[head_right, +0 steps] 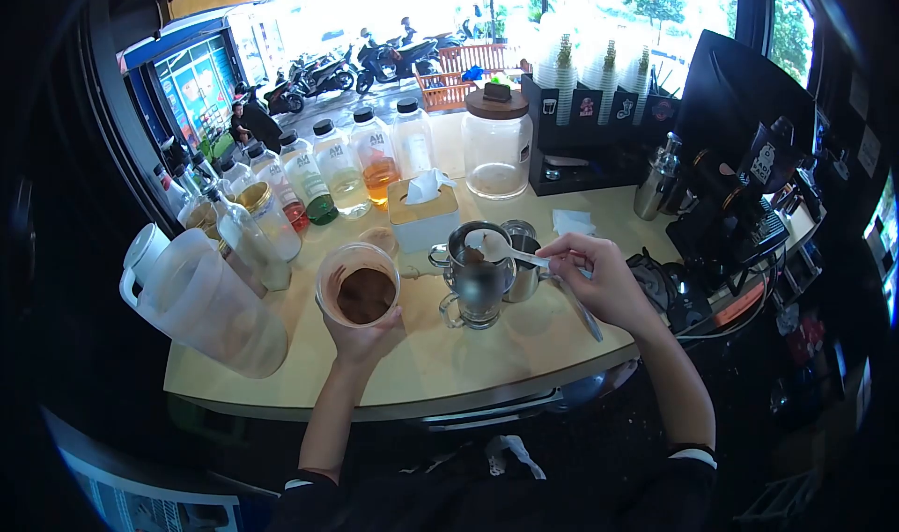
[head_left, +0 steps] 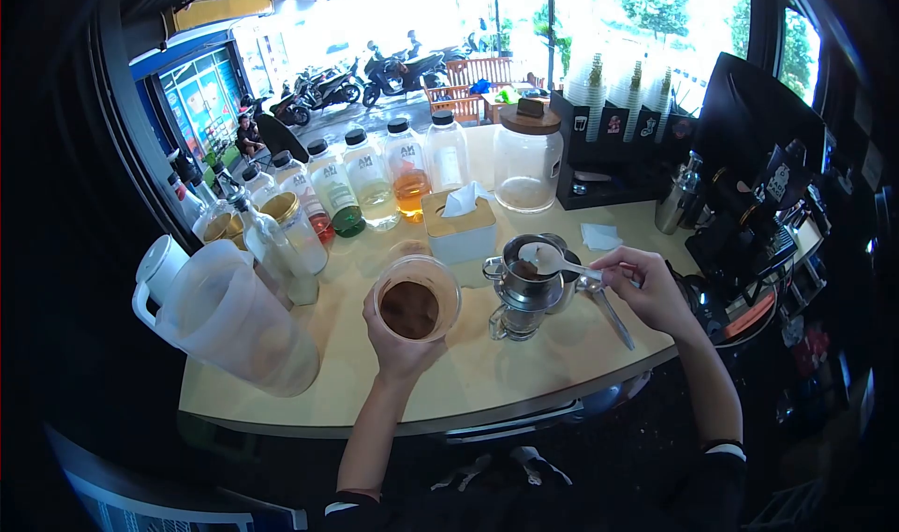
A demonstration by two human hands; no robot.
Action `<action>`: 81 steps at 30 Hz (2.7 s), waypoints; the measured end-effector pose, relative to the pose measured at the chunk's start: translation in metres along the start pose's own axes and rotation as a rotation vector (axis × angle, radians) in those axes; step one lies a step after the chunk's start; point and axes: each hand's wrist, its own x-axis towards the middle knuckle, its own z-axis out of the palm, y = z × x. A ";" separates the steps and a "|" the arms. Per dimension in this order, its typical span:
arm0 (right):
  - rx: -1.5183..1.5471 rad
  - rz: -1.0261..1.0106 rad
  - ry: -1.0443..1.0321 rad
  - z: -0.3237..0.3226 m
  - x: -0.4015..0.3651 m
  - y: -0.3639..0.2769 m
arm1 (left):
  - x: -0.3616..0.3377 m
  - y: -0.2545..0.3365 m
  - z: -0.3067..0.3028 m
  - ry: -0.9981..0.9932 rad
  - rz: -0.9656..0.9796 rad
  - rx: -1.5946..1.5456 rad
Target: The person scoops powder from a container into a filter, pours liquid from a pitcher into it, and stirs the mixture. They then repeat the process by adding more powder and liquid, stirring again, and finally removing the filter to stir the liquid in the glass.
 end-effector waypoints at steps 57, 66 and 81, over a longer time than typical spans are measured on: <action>-0.005 -0.164 0.161 -0.018 0.023 0.062 | 0.015 0.037 0.019 0.185 0.288 0.320; 0.078 0.042 0.068 0.025 0.018 0.167 | 0.034 0.034 0.090 -0.321 -0.129 -0.404; 0.674 0.138 0.136 0.027 0.042 0.156 | -0.003 0.008 0.097 -0.343 -0.304 -0.597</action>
